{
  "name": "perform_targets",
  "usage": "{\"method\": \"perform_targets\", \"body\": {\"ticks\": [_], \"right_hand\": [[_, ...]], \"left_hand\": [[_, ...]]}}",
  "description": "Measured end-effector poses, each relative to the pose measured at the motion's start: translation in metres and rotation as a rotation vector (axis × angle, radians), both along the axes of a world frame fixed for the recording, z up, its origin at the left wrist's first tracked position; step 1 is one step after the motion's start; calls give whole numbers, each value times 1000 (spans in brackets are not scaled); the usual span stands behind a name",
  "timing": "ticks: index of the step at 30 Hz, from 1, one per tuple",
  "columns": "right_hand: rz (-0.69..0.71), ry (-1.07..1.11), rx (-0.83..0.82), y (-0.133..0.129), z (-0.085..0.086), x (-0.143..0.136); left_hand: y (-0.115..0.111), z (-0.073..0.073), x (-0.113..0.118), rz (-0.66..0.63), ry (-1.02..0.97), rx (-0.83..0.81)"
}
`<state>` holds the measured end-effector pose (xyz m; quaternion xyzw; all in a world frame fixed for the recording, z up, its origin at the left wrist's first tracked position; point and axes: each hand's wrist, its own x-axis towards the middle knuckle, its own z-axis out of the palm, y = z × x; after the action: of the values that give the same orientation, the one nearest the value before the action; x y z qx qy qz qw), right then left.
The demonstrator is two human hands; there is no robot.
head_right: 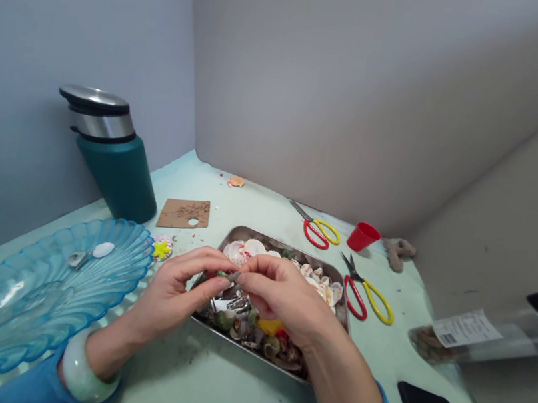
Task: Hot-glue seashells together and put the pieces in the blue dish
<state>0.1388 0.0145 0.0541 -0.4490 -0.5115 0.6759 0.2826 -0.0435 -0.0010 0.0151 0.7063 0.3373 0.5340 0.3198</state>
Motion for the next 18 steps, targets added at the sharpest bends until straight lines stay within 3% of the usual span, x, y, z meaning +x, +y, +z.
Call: {"method": "perform_targets", "body": {"ticks": [10,18], "right_hand": [[-36,47,-32,4,5,4],[-168,379,-34,9,8,20]], "left_hand": [[2,-3,0,60,-39,-119],[8,-9,-1,226,34,-161]]}}
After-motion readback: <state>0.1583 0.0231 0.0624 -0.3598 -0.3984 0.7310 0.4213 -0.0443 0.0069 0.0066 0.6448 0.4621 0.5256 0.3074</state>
